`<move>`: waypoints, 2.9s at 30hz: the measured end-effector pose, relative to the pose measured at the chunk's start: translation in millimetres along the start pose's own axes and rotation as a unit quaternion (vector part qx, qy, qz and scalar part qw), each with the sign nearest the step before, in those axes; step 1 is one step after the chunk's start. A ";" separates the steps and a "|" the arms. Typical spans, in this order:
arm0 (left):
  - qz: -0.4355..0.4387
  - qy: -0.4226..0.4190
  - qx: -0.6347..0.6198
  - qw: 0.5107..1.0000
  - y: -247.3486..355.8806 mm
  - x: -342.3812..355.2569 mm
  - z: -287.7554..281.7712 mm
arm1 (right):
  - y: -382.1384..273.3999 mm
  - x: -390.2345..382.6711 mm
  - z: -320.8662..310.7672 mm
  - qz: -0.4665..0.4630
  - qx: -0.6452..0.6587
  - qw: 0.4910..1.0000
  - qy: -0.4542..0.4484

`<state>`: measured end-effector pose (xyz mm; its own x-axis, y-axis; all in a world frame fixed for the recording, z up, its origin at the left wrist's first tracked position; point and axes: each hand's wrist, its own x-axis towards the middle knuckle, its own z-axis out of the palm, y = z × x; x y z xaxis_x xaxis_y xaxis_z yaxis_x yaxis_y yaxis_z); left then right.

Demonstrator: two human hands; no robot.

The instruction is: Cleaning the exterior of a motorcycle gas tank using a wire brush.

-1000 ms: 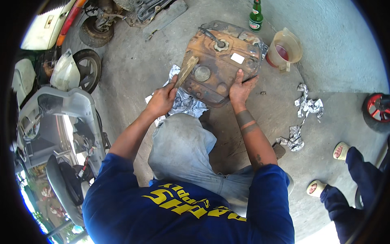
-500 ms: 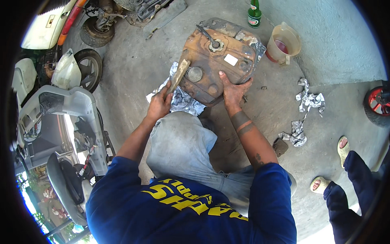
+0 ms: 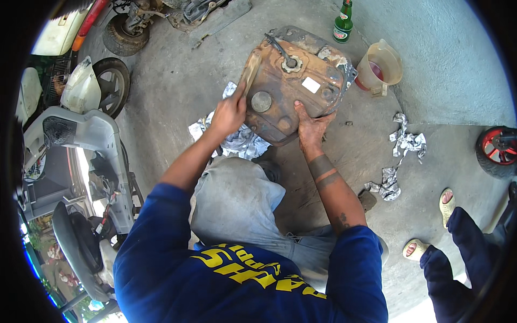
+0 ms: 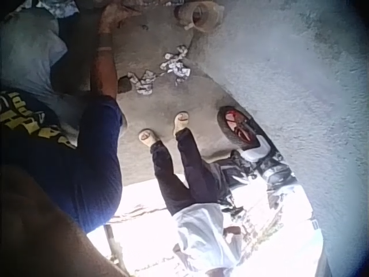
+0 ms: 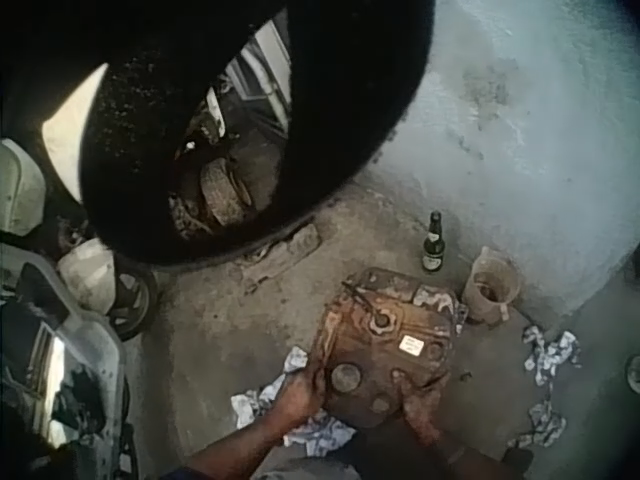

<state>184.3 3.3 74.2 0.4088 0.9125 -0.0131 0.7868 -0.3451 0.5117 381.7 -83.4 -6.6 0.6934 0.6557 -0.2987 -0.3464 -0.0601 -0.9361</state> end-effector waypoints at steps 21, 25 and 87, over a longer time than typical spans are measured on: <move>0.004 -0.025 0.003 1.000 46.4 36.4 -14.1 | 29.1 11.2 -8.1 -0.010 0.011 1.000 0.018; -0.065 -0.009 0.078 0.995 29.1 79.5 1.7 | -1.9 -1.1 2.1 0.005 0.035 0.999 0.002; 0.043 0.070 0.077 0.994 -49.5 35.3 -2.2 | -9.5 7.1 -2.6 0.056 0.086 0.993 -0.057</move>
<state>158.7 53.1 50.3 0.4176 0.8960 0.1509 0.8178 -0.4430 0.3673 391.6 -80.2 -0.3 0.5719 0.7339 -0.3667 -0.5263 -0.0147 -0.8502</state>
